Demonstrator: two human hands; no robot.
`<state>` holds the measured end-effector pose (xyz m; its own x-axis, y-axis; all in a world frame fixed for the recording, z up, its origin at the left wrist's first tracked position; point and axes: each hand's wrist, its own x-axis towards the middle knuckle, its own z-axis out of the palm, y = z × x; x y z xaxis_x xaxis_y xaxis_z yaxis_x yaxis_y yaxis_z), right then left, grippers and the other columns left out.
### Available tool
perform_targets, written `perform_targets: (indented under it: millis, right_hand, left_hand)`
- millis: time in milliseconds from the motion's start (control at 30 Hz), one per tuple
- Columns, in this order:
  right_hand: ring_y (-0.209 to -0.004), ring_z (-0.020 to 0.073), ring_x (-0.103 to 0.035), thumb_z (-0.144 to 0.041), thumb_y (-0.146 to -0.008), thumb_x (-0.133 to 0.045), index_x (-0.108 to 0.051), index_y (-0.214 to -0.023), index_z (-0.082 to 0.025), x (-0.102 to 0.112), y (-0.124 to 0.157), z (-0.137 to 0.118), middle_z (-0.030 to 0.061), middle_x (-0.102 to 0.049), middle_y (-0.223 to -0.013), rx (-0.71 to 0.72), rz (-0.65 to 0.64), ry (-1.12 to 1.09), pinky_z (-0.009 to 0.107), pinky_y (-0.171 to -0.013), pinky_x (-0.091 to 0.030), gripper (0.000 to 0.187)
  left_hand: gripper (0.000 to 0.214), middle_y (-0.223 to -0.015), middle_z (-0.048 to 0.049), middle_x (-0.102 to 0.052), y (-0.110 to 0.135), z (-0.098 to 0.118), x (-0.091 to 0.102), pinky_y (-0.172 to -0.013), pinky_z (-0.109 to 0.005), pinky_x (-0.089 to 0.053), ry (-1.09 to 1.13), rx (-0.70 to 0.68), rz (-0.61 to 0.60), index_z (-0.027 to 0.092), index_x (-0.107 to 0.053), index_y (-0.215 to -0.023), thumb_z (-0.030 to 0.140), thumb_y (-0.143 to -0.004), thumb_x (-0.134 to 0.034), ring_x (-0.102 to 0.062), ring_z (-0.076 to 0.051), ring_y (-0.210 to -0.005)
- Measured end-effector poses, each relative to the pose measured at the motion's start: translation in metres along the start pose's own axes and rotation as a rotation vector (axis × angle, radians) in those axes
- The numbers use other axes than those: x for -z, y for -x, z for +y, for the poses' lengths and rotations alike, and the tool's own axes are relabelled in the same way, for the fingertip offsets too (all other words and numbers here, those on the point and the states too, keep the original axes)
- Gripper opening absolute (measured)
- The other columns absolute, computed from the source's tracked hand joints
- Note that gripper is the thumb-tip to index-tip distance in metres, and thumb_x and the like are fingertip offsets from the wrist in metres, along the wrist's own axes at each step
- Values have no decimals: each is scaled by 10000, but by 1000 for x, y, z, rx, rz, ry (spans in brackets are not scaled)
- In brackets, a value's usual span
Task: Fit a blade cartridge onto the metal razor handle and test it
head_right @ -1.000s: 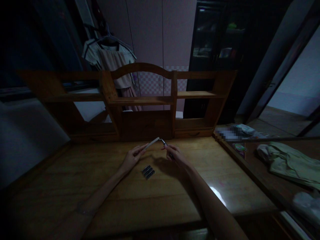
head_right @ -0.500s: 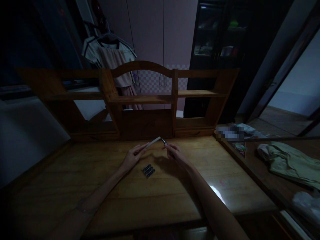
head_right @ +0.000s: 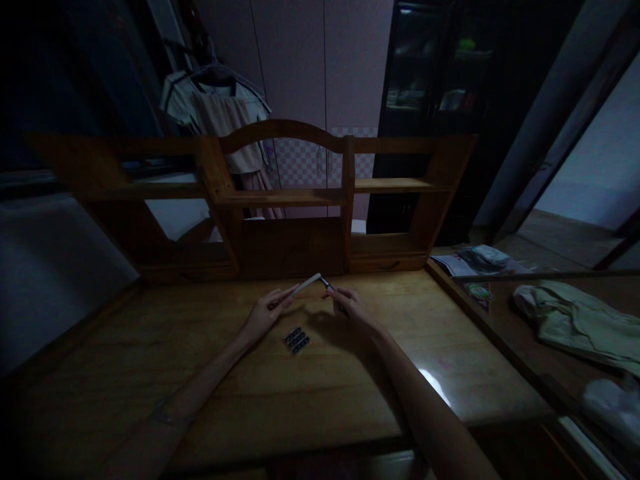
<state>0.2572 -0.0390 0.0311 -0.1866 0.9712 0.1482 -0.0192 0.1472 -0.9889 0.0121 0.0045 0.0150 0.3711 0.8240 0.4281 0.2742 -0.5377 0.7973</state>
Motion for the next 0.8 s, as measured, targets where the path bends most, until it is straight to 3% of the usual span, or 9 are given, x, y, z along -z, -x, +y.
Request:
perform_targets:
  millis: [800]
  right_hand:
    - [-425, 75, -282, -506, -852, -527, -621, -916, -157, 2, -3, 5, -74, -339, -496, 1, 7, -6, 239, -427, -176, 367]
  left_hand:
    - [426, -889, -25, -573, 0, -8, 0, -754, -230, -410, -34, -6, -4, 224, -561, -1265, 414, -887, -512, -531, -143, -807]
